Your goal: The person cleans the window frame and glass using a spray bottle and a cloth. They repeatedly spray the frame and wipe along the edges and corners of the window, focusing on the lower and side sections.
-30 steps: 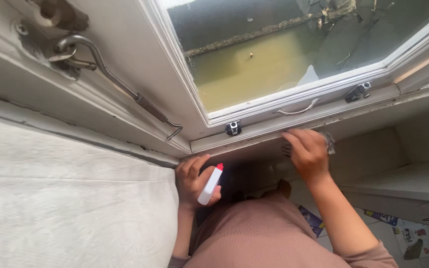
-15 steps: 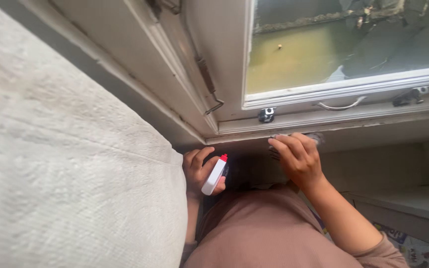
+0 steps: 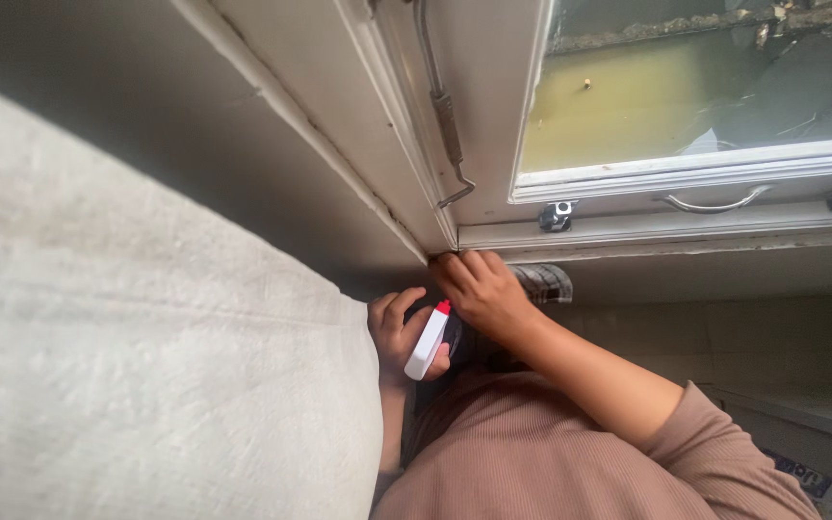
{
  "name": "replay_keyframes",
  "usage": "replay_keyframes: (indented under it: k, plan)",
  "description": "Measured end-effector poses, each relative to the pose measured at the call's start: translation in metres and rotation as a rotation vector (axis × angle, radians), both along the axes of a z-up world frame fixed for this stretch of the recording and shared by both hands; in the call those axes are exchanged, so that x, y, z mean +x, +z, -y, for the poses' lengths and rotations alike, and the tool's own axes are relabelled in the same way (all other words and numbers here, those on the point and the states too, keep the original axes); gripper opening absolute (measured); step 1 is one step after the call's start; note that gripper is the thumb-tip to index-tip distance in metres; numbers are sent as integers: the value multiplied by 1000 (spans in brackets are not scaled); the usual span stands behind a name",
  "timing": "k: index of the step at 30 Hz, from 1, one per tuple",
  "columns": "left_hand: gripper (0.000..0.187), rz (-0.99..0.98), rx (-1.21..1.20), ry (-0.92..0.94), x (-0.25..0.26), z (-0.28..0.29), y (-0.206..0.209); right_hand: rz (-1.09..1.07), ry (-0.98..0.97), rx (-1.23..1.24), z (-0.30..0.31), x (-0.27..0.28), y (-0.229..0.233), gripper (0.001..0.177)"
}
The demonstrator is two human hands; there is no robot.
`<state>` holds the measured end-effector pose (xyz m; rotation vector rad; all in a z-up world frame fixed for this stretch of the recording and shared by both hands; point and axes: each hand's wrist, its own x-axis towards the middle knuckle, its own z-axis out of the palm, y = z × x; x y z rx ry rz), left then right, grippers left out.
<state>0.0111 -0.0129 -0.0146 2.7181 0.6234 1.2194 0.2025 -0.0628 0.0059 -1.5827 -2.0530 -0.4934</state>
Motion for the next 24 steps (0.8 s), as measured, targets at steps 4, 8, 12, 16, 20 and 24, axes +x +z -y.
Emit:
replay_keyframes:
  k: [4,8,12,16,20,24]
  plan:
    - [47,7,-7,2,6,-4,2,-14,-65,115,-2,4,4,36]
    - [46,-14,-26,-39,5,-7,4,68,-132,83,20,17,6,37]
    - [43,-41,-30,-49,5,-8,12,170,-294,67,51,42,4,41]
    - [42,-13,-71,-97,6,-4,16,168,-427,113,89,74,-5,30]
    - [44,15,-121,-139,5,-3,22,93,-531,139,118,94,-3,24]
    - [45,24,-149,-182,5,-4,32,40,-579,171,123,97,4,24]
